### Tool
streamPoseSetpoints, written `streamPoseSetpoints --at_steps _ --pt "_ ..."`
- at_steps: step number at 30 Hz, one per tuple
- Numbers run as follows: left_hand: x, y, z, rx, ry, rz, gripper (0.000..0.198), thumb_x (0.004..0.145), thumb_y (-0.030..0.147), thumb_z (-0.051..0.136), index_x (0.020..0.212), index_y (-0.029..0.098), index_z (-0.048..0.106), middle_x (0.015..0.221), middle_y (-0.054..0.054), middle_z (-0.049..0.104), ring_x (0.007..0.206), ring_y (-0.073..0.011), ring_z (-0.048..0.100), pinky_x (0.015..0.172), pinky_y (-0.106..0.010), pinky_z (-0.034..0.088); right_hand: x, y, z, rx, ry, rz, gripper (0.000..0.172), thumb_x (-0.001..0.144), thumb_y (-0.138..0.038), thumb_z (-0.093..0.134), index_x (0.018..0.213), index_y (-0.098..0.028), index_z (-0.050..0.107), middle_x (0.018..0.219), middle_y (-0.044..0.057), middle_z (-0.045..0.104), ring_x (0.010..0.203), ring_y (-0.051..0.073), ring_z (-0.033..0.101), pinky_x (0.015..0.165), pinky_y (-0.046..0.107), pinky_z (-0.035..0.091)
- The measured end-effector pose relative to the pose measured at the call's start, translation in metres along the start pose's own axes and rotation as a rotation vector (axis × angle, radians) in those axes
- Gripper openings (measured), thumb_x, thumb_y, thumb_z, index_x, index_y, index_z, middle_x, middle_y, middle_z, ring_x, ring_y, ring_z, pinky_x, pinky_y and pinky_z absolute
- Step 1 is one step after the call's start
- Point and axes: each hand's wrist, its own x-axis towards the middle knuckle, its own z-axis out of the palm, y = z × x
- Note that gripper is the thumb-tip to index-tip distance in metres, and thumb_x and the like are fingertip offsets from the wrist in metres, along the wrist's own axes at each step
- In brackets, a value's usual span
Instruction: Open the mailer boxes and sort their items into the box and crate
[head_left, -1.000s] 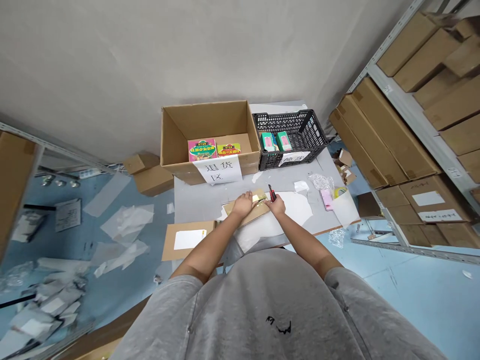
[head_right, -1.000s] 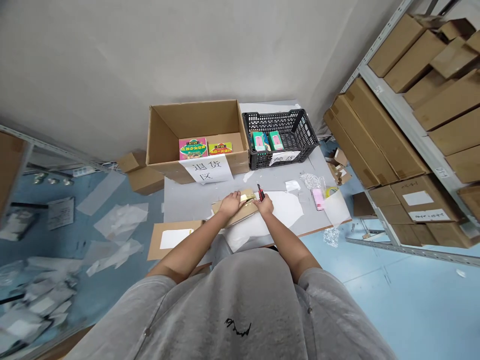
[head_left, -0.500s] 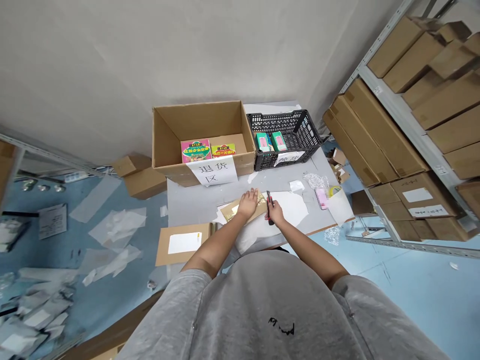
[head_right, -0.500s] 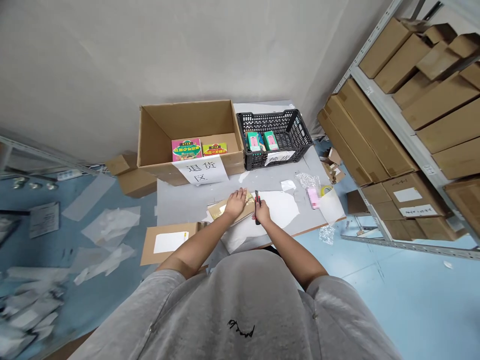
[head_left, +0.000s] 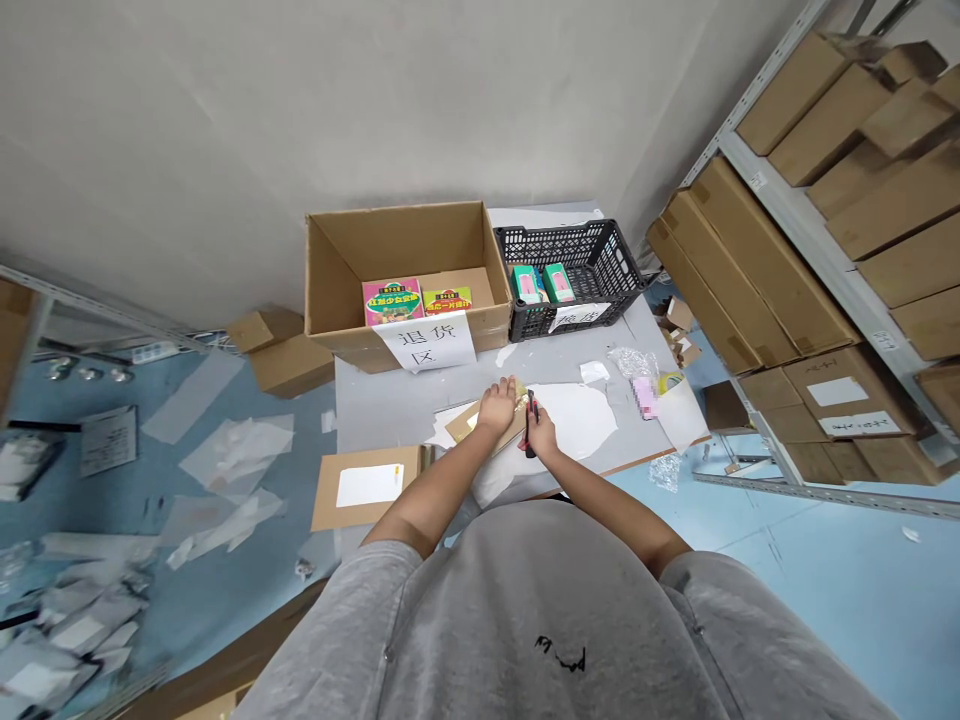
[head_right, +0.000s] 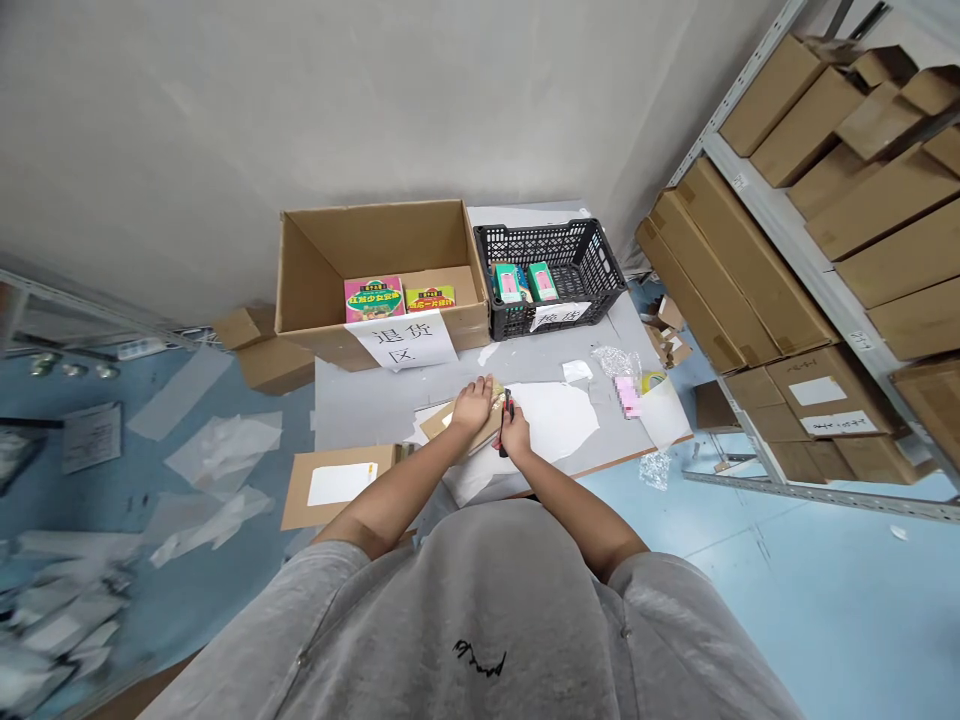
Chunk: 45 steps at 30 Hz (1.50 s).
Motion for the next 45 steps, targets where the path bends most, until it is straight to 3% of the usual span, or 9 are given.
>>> streamPoseSetpoints --at_steps 7,12,18,22,27,31,36,40,45 --pt "0.0 0.003 -0.001 0.009 -0.011 0.008 0.064 0.112 0.03 0.036 0.171 0.006 0.037 0.158 -0.028 0.055 0.132 -0.0368 0.06 0.112 -0.047 0.047 0.014 -0.014 0.005 -0.02 -0.016 0.049 0.025 0.115 -0.04 0.044 0.129 -0.024 0.056 0.056 -0.005 0.058 0.046 0.025 0.067 0.05 0.036 0.061" --pt "0.009 0.003 -0.013 -0.018 -0.087 -0.005 0.061 0.113 0.028 0.037 0.17 0.006 0.037 0.149 -0.028 0.059 0.127 -0.0345 0.065 0.106 -0.043 0.052 0.016 -0.015 0.008 -0.029 0.0 0.034 0.028 0.113 -0.042 0.05 0.131 -0.022 0.056 0.062 -0.003 0.062 0.044 0.024 0.065 0.05 0.037 0.061" --pt "0.015 0.0 -0.028 -0.071 -0.146 -0.074 0.05 0.117 0.036 0.029 0.15 0.013 0.059 0.132 -0.019 0.067 0.104 -0.0267 0.075 0.091 -0.035 0.056 0.019 -0.01 0.005 -0.038 -0.018 0.006 0.032 0.111 -0.048 0.054 0.133 -0.025 0.057 0.063 -0.004 0.061 0.045 0.023 0.065 0.05 0.035 0.06" --pt "0.003 -0.003 -0.025 -0.048 -0.102 -0.054 0.053 0.117 0.045 0.035 0.155 0.015 0.056 0.138 -0.02 0.064 0.116 -0.0294 0.071 0.092 -0.035 0.056 0.027 -0.018 0.005 -0.004 -0.015 0.053 0.029 0.111 -0.053 0.054 0.123 -0.026 0.057 0.061 -0.004 0.06 0.047 0.024 0.066 0.05 0.034 0.059" --pt "-0.012 -0.008 -0.012 -0.023 0.009 -0.008 0.078 0.11 0.059 0.048 0.17 0.011 0.038 0.149 -0.026 0.058 0.136 -0.0378 0.057 0.11 -0.044 0.048 0.033 -0.013 -0.017 -0.104 0.104 -0.021 0.029 0.112 -0.055 0.046 0.121 -0.028 0.055 0.07 -0.004 0.065 0.057 0.022 0.07 0.056 0.029 0.057" --pt "-0.009 -0.014 -0.005 -0.028 0.011 0.123 0.074 0.111 0.05 0.047 0.172 0.01 0.035 0.15 -0.026 0.059 0.139 -0.0369 0.054 0.116 -0.047 0.042 0.046 -0.013 -0.043 -0.289 0.175 -0.106 0.033 0.1 -0.053 0.069 0.118 -0.028 0.058 0.086 -0.002 0.073 0.071 0.02 0.072 0.064 0.027 0.056" --pt "0.003 -0.022 -0.013 -0.11 0.024 0.299 0.07 0.106 0.046 0.059 0.168 0.016 0.043 0.156 -0.021 0.056 0.145 -0.0326 0.051 0.122 -0.043 0.037 0.068 -0.025 -0.047 -0.32 0.064 -0.095 0.047 0.083 -0.05 0.088 0.111 -0.026 0.059 0.091 -0.002 0.071 0.067 0.016 0.067 0.062 0.025 0.054" --pt "-0.007 -0.012 -0.014 -0.176 0.078 0.244 0.063 0.102 0.046 0.067 0.156 0.017 0.055 0.151 -0.018 0.058 0.144 -0.0329 0.048 0.121 -0.044 0.037 0.079 -0.027 -0.038 -0.261 0.036 -0.089 0.045 0.078 -0.044 0.093 0.099 -0.024 0.058 0.081 -0.003 0.067 0.062 0.014 0.062 0.055 0.022 0.05" --pt "-0.025 0.011 -0.005 -0.191 0.06 0.132 0.063 0.095 0.056 0.075 0.142 0.017 0.06 0.14 -0.018 0.062 0.135 -0.0358 0.053 0.114 -0.047 0.041 0.087 -0.026 -0.032 -0.142 0.005 0.004 0.049 0.076 -0.041 0.098 0.095 -0.024 0.056 0.063 -0.009 0.056 0.048 0.013 0.052 0.047 0.024 0.045"
